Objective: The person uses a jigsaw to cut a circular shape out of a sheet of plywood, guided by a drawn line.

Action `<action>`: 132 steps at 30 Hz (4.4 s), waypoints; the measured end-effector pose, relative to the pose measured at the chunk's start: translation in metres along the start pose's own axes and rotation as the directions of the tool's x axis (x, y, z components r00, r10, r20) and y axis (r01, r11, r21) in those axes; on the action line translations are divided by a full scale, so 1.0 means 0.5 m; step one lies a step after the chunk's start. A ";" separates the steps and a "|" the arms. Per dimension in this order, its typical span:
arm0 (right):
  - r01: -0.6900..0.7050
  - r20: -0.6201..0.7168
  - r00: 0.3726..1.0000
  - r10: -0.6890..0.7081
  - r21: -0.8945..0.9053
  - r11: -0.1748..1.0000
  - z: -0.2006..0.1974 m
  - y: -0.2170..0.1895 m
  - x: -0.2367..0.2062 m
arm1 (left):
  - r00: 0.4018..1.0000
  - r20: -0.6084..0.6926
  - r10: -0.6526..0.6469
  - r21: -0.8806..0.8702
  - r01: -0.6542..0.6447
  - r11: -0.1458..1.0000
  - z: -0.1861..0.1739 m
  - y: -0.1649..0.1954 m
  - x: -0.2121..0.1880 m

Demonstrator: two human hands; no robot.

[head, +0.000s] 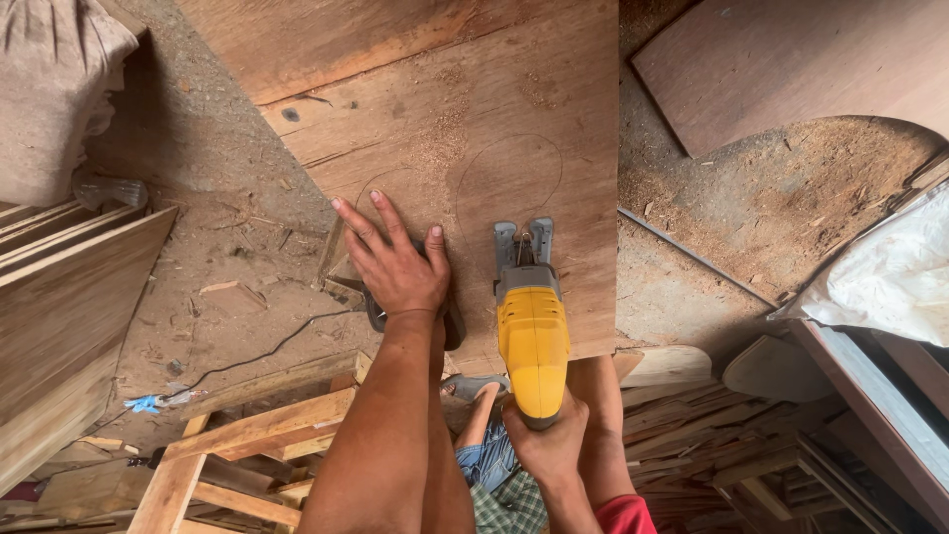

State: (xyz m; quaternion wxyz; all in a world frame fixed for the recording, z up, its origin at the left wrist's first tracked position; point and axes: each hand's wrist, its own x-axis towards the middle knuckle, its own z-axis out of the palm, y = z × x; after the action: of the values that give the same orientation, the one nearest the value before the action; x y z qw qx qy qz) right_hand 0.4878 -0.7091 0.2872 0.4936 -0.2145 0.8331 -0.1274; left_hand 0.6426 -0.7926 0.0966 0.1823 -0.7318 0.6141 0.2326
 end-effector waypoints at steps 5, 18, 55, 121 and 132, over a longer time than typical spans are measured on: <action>-0.032 0.004 0.999 0.032 0.005 0.999 0.003 -0.004 0.000 | 0.998 -0.059 0.031 -0.029 -0.032 0.999 0.000 0.000 -0.003; 0.025 -0.009 1.000 -0.025 0.002 1.000 0.007 -0.021 0.006 | 0.996 -0.082 0.028 -0.033 -0.031 0.999 -0.003 0.003 -0.003; -0.127 -0.059 0.988 0.145 0.241 0.962 0.048 -0.015 -0.014 | 0.996 -0.071 0.057 -0.047 -0.060 0.997 0.016 -0.039 0.000; -0.140 -0.116 0.954 0.277 0.645 0.752 0.114 -0.011 -0.045 | 0.992 -0.035 0.121 -0.120 -0.124 0.985 0.008 -0.066 -0.005; -0.125 -0.145 0.951 0.272 0.627 0.769 0.115 -0.014 -0.047 | 0.993 -0.017 0.120 -0.123 -0.121 0.985 0.004 -0.064 -0.006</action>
State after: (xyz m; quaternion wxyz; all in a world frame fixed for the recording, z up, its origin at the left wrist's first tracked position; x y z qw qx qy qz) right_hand 0.5497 -0.7039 0.2809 0.4483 0.0623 0.8158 -0.3599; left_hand 0.6737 -0.7834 0.0962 0.1193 -0.7044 0.6425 0.2772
